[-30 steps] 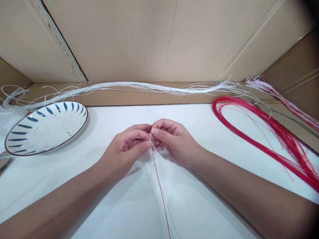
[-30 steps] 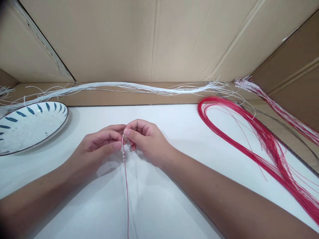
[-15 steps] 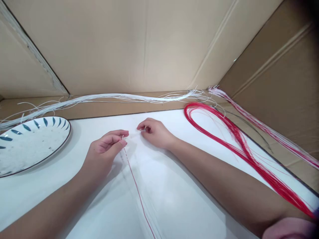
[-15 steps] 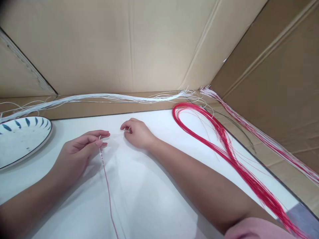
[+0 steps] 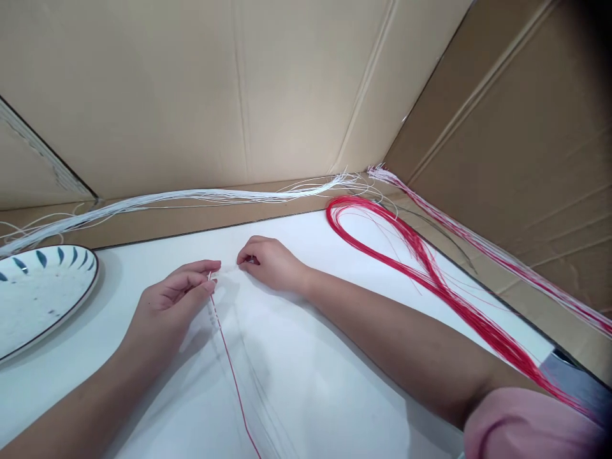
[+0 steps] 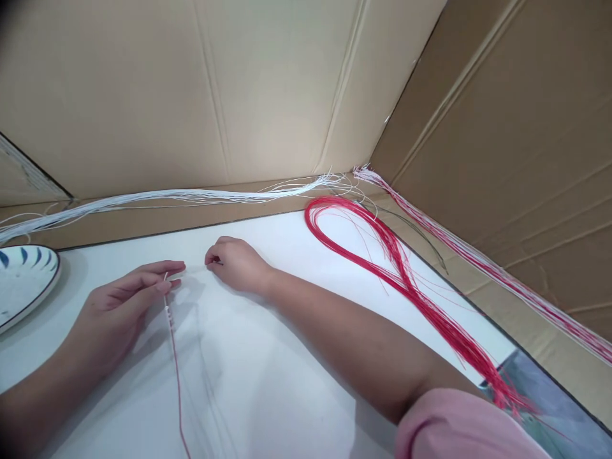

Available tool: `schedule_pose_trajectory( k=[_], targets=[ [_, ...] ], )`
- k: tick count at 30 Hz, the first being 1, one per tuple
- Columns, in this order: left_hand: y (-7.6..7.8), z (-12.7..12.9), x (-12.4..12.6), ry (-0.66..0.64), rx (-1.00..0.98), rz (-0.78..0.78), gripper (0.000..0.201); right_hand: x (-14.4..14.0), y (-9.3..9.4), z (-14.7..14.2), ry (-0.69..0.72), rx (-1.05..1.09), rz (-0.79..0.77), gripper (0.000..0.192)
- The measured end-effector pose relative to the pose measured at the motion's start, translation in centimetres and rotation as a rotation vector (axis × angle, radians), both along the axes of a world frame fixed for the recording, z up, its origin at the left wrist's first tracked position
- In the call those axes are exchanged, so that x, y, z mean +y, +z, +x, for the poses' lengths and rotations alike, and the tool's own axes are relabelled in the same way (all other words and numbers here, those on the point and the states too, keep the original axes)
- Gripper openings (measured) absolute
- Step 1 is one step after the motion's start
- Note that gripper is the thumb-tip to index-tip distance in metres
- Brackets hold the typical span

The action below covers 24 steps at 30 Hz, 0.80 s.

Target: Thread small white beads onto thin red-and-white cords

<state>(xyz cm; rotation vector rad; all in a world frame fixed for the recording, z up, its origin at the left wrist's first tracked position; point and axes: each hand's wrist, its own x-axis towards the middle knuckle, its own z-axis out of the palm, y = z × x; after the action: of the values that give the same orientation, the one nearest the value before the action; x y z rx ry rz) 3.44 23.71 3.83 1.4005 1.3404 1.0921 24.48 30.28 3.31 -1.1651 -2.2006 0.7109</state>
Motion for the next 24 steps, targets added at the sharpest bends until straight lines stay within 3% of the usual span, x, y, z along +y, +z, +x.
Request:
schedule_pose_trajectory(
  k=[7,10,14,16,19,24],
  targets=[
    [0.6,0.4,-0.5,-0.027,-0.042,-0.057,0.028,-0.4,-0.2,0.2,-0.096,0.115,-0.070,0.016],
    [0.6,0.2,-0.7,-0.084,-0.068,-0.035,0.025,-0.8,-0.1,-0.1,-0.136,0.360,-0.252,0.009],
    [0.8,0.3,-0.8,-0.155,-0.110,0.022,0.024,-2.2,0.4,-1.2,-0.003,0.935,-0.701,0.019],
    [0.9,0.4,-0.8,-0.180,-0.121,0.020,0.022,-3.0,0.7,-1.6,0.082,1.071,-0.830,0.023],
    [1.2,0.6,-0.8,-0.201,-0.136,0.016,0.019,-3.5,0.9,-1.8,0.168,1.161,-0.931,0.020],
    [1.5,0.9,-1.0,-0.244,-0.226,-0.010,0.019,-3.5,0.8,-1.4,0.225,1.192,-0.955,0.013]
  ],
)
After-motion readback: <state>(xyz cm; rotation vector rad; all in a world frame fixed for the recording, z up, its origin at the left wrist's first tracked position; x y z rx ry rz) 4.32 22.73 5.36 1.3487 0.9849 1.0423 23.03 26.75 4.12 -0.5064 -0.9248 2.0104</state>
